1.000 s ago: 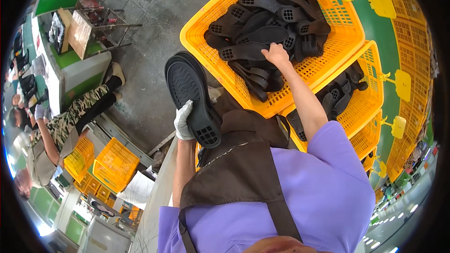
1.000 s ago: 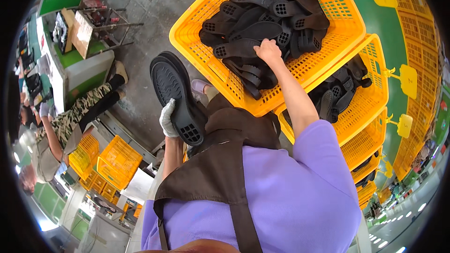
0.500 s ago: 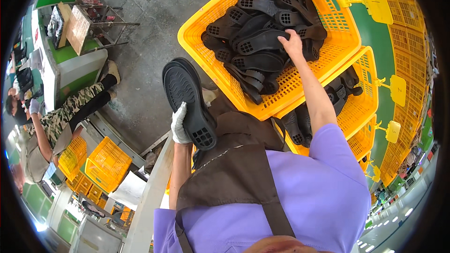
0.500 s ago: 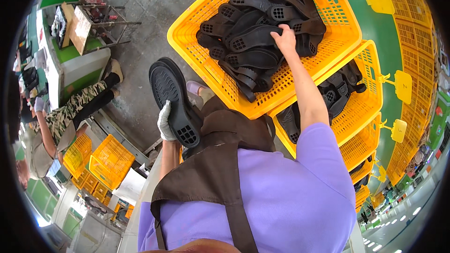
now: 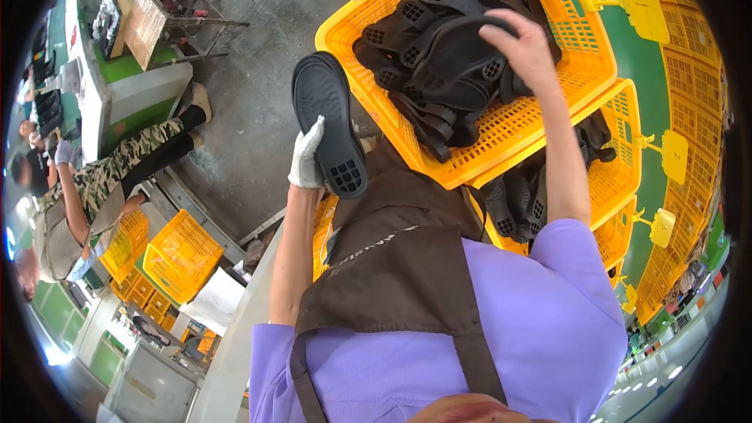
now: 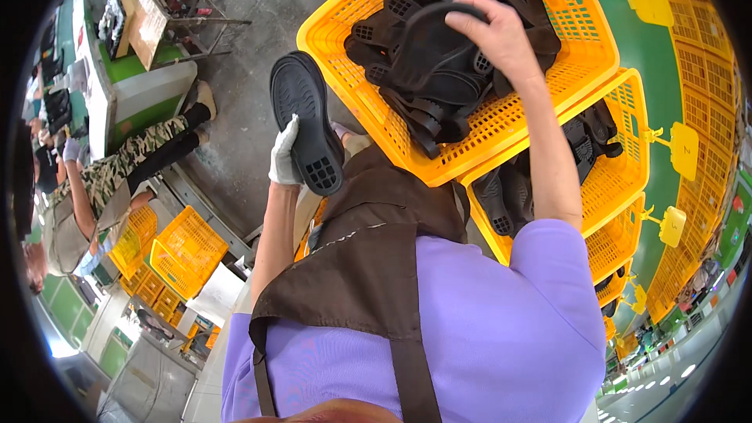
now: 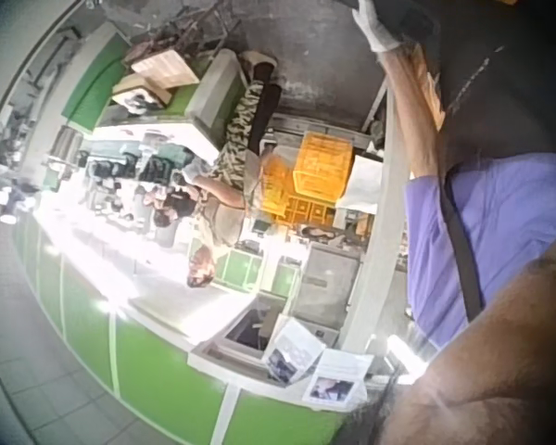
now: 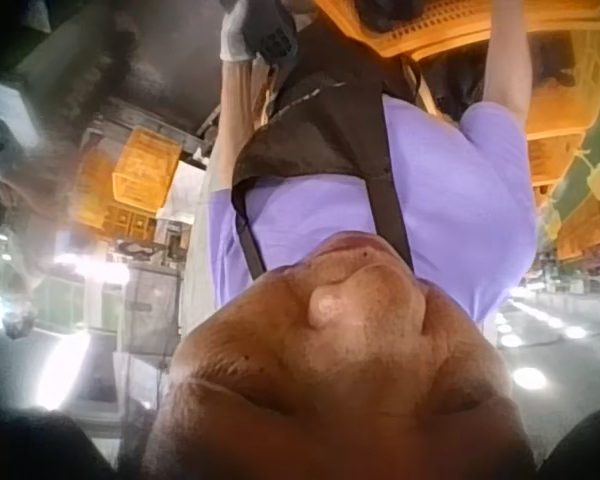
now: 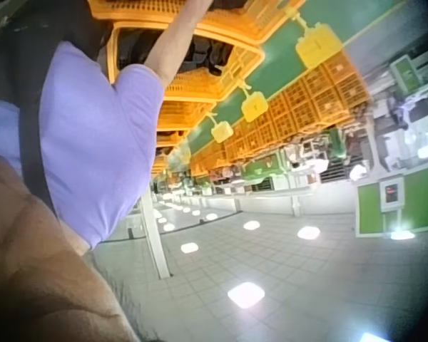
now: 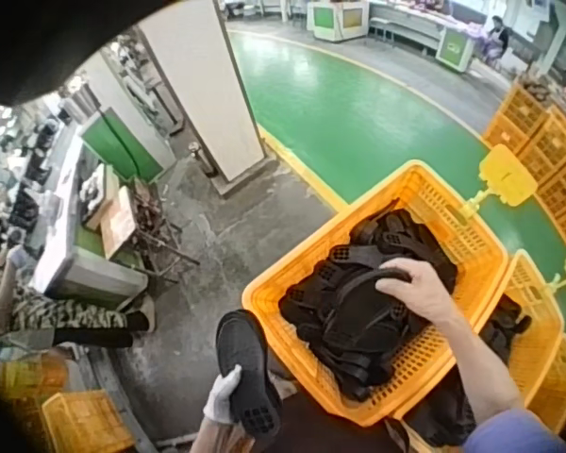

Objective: The person applies a liquid substance to the bottom of black shoe soles using a brush. They retrieve soles from a yellow basket, apply the substance to the textured surface, and place the treated soles on a conveyor belt. The process is repeated for multiple soles.

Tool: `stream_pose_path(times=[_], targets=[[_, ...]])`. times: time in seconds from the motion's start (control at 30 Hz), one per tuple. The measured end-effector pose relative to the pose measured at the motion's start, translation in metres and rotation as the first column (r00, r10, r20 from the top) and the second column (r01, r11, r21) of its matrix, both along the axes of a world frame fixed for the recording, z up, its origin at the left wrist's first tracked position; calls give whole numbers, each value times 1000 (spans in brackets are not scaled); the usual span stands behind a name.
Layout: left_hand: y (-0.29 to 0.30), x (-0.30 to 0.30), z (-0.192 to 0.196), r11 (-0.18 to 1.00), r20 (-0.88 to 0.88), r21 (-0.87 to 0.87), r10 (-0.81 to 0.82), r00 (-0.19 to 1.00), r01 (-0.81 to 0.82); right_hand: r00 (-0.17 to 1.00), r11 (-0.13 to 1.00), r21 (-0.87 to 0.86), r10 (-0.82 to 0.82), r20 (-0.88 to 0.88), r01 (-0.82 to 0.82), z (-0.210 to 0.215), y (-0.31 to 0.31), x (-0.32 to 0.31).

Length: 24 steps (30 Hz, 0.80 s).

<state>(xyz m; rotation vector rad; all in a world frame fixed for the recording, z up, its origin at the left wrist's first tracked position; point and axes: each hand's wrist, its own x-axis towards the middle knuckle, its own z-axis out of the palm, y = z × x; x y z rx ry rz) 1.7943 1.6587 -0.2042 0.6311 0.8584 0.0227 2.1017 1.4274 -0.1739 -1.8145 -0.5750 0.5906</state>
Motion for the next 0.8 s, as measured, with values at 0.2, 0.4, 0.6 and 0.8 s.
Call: stream_pose_path(times=[0.2, 0.4, 0.6, 0.8], targets=[[-1, 20, -24, 980, 73, -192, -30, 997, 44, 912, 961, 148, 270, -309, -234, 71, 58, -21], [-21, 12, 28, 988, 75, -33, -148, 986, 150, 832, 950, -80, 304, 464, -303, 33, 115, -104], [-20, -51, -12, 985, 141, -171, 36, 989, -12, 959, 989, 140, 2, 284, -43, 5, 106, -92], [-13, -62, -4, 979, 120, -198, 77, 990, -52, 779, 283, -873, 607, -158, -397, -161, 63, -143]])
